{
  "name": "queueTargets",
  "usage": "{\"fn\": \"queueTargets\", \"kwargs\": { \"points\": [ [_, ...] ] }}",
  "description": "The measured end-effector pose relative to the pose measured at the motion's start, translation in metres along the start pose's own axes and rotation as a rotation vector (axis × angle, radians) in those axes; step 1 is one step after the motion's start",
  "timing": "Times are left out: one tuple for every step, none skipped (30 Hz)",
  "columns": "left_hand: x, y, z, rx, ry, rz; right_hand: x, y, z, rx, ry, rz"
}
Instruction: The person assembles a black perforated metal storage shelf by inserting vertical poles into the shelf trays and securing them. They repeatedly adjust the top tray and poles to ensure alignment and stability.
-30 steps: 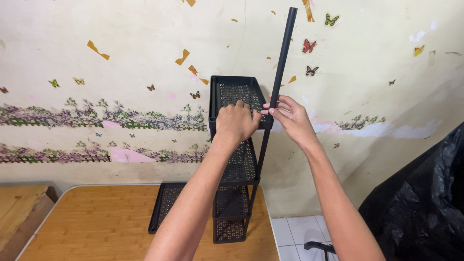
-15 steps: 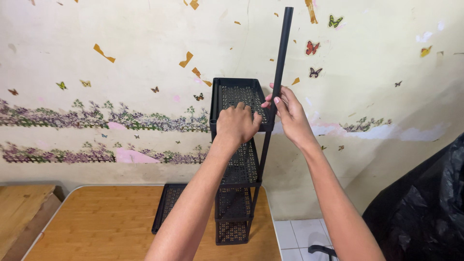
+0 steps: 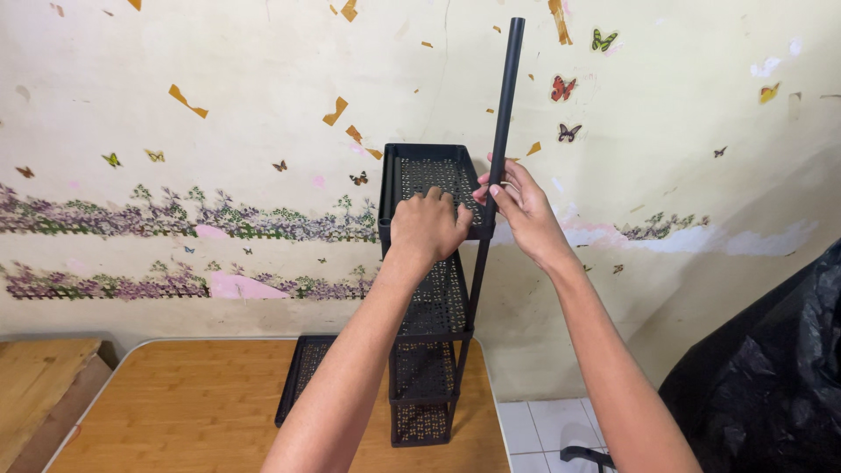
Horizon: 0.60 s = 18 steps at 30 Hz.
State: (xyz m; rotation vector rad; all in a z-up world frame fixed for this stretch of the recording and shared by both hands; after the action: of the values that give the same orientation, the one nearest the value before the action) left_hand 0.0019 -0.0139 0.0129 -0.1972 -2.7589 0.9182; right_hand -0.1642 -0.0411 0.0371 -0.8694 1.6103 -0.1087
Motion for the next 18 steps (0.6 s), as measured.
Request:
{"fn": "queueTargets", "kwargs": {
  "points": [
    [0.000, 0.000, 0.000, 0.008, 0.005, -0.001, 0.000, 0.000, -0.001, -0.014, -0.004, -0.005],
    [0.000, 0.000, 0.000, 0.005, 0.004, -0.003, 0.002, 0.000, -0.001, -0.008, -0.011, 0.013],
    [-0.001, 0.001, 0.000, 0.001, 0.004, -0.003, 0.002, 0.001, -0.001, -0.001, -0.017, 0.032],
    [0.000, 0.001, 0.000, -0.002, 0.005, -0.004, 0.003, 0.002, -0.002, 0.006, -0.022, 0.051],
    [0.000, 0.001, 0.000, 0.000, 0.005, -0.004, 0.003, 0.003, -0.002, 0.012, -0.027, 0.049],
    [0.000, 0.001, 0.000, 0.003, 0.004, -0.004, 0.002, 0.005, -0.003, 0.018, -0.032, 0.046],
    [0.000, 0.001, 0.000, 0.005, 0.005, -0.006, 0.002, 0.006, -0.003, 0.022, -0.037, 0.045],
    [0.000, 0.002, 0.000, -0.004, 0.005, -0.013, 0.002, 0.007, -0.002, 0.014, -0.046, 0.037],
    [0.000, 0.001, 0.000, -0.013, 0.003, -0.014, 0.002, 0.009, -0.002, 0.011, -0.056, 0.027],
    [0.001, 0.000, 0.001, -0.023, 0.002, -0.015, 0.002, 0.010, -0.002, 0.009, -0.066, 0.017],
    [0.001, 0.000, 0.001, -0.018, 0.004, -0.015, 0.001, 0.011, -0.002, 0.019, -0.081, 0.014],
    [0.001, 0.000, 0.001, -0.014, 0.007, -0.016, 0.001, 0.012, -0.003, 0.029, -0.097, 0.010],
    [0.001, 0.001, 0.001, -0.010, 0.006, -0.020, 0.001, 0.012, -0.002, 0.035, -0.115, 0.006],
    [0.001, 0.000, 0.002, -0.005, -0.002, -0.016, 0.000, 0.013, -0.003, 0.054, -0.108, 0.033],
    [0.000, 0.000, 0.002, -0.001, -0.010, -0.014, 0.000, 0.014, -0.003, 0.070, -0.101, 0.062],
    [-0.001, 0.000, 0.002, 0.003, -0.019, -0.013, -0.001, 0.015, -0.003, 0.086, -0.093, 0.091],
    [-0.001, 0.000, 0.003, 0.011, -0.019, -0.012, -0.001, 0.017, -0.002, 0.075, -0.118, 0.097],
    [0.000, 0.000, 0.003, 0.019, -0.019, -0.012, -0.002, 0.018, -0.001, 0.064, -0.143, 0.104]
  ]
}}
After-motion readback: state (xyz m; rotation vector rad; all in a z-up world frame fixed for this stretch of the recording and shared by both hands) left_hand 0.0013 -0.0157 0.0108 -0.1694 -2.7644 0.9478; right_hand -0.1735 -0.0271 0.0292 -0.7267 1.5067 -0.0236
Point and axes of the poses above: each hand's wrist, its own y-axis away from the middle knuckle, its own z-axis out of the palm, x = y × z, the point moved 2 cm from there along -y, towards the middle knuckle, and after that the axes turned 4 degrees about z, right-handed, at the moved point
